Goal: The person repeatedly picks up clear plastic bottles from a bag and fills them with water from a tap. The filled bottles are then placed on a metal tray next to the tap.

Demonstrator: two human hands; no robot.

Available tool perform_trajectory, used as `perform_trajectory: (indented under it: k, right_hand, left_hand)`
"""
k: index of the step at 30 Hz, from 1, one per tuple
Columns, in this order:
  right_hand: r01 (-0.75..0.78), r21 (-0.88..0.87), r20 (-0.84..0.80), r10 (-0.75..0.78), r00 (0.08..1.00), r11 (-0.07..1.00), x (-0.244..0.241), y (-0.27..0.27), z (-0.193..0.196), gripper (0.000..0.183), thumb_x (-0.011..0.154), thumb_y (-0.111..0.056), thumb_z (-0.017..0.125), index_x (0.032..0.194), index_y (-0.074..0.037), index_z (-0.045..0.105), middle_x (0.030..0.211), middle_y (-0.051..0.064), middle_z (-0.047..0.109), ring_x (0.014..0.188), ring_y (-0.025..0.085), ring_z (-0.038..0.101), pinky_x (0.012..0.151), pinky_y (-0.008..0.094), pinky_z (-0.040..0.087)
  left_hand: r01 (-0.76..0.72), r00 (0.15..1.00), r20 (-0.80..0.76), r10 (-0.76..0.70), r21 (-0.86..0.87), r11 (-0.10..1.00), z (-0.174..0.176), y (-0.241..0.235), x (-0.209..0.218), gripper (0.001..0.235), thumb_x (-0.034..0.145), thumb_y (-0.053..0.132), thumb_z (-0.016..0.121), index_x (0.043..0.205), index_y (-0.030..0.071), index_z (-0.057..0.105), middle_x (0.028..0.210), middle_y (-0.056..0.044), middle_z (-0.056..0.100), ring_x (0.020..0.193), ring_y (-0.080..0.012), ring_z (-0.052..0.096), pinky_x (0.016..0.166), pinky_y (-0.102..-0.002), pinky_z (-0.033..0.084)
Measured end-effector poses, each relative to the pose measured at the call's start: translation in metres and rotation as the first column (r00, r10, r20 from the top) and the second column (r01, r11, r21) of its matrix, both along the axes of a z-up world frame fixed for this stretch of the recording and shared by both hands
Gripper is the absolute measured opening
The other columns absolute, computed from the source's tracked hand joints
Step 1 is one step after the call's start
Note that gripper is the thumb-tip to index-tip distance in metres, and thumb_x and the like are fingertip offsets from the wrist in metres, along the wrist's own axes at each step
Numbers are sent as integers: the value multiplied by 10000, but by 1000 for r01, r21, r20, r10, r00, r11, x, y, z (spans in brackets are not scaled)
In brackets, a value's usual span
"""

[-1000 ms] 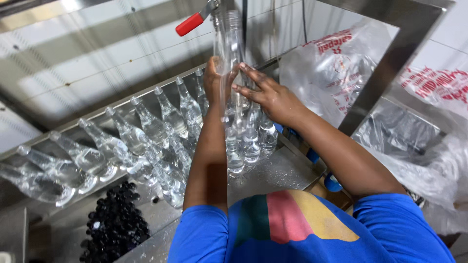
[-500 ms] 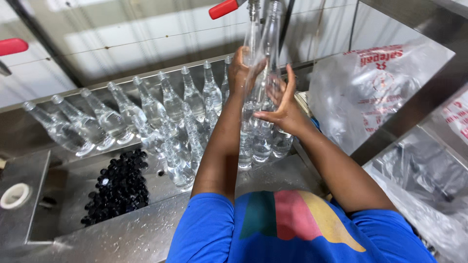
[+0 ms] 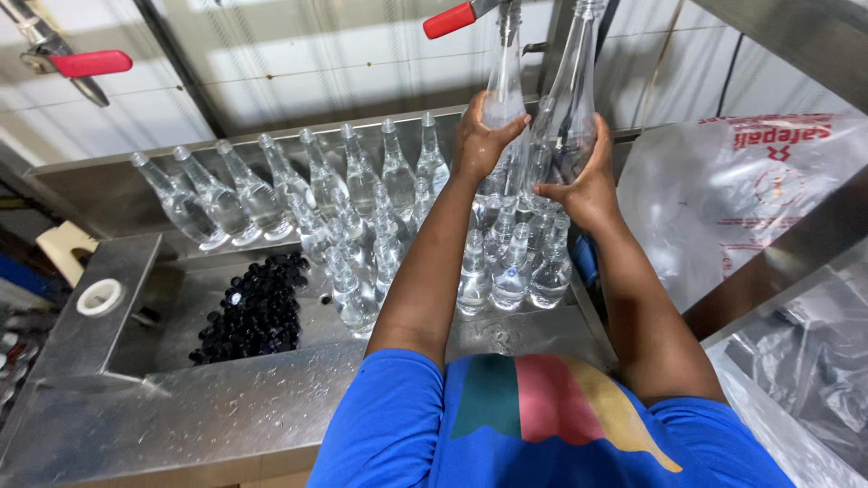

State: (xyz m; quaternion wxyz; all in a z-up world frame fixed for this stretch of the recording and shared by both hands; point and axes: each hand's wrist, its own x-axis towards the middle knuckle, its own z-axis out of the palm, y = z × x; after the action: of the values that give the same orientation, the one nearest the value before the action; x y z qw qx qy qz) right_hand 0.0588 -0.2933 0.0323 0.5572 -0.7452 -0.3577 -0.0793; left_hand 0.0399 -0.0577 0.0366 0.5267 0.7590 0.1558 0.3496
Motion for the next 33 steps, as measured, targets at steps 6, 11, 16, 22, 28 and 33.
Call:
perform_trajectory:
  k: [6, 11, 16, 22, 28, 33]
  right_hand:
    - [-34, 25, -62, 36, 997, 999, 5, 7, -3, 1433, 740, -23, 1057, 1779, -191, 85, 1753, 288, 365, 1604, 544, 382, 1327, 646, 359]
    - [67, -35, -45, -69, 997, 997, 15, 10, -6, 1370, 723, -186, 1099, 1764, -169, 210, 1657, 286, 504, 1552, 511, 465, 1288, 648, 389]
    - [44, 38, -80, -41, 996, 998, 20, 14, -15, 1303, 710, -39, 1047, 1738, -130, 253, 1658, 314, 469, 1562, 546, 435, 1292, 664, 357]
    - [147, 14, 2, -147, 989, 989, 35, 25, -25, 1242, 717, 79, 989, 1717, -136, 284, 1629, 342, 414, 1549, 581, 423, 1301, 670, 362]
    - [272, -78, 107, -264, 959, 959, 59, 41, -54, 1285, 683, 102, 974, 1728, -159, 274, 1583, 318, 415, 1521, 588, 422, 1251, 699, 392]
    - [281, -90, 154, -265, 952, 956, 60, 62, -53, 1290, 664, 118, 971, 1727, -176, 302, 1568, 278, 435, 1508, 552, 441, 1246, 656, 392]
  left_hand:
    - [9, 1000, -2, -9, 2, 1000, 9, -1, -13, 888, 738, 641, 996, 1469, 274, 651, 1355, -174, 779, 1359, -423, 708, 1157, -557, 583]
    - [43, 997, -59, -44, -28, 999, 15, -1, -23, 953, 772, 637, 967, 1549, 217, 608, 1466, -236, 718, 1447, -447, 634, 1234, -563, 525]
    - [19, 996, -88, -22, -28, 999, 21, -5, -25, 991, 763, 673, 957, 1563, 211, 597, 1489, -229, 708, 1455, -435, 636, 1248, -555, 520]
    - [-33, 999, 21, 33, 21, 999, 11, -9, -11, 912, 758, 622, 984, 1496, 193, 662, 1433, -235, 737, 1419, -458, 651, 1230, -569, 521]
    - [-140, 989, 60, 132, 152, 978, -3, -15, -45, 883, 794, 479, 989, 1474, 22, 660, 1408, -311, 721, 1376, -516, 655, 1215, -608, 510]
    - [-261, 965, 112, 237, 318, 911, -58, 44, -41, 890, 764, 522, 1029, 1459, 79, 692, 1356, -239, 748, 1323, -475, 692, 1153, -583, 545]
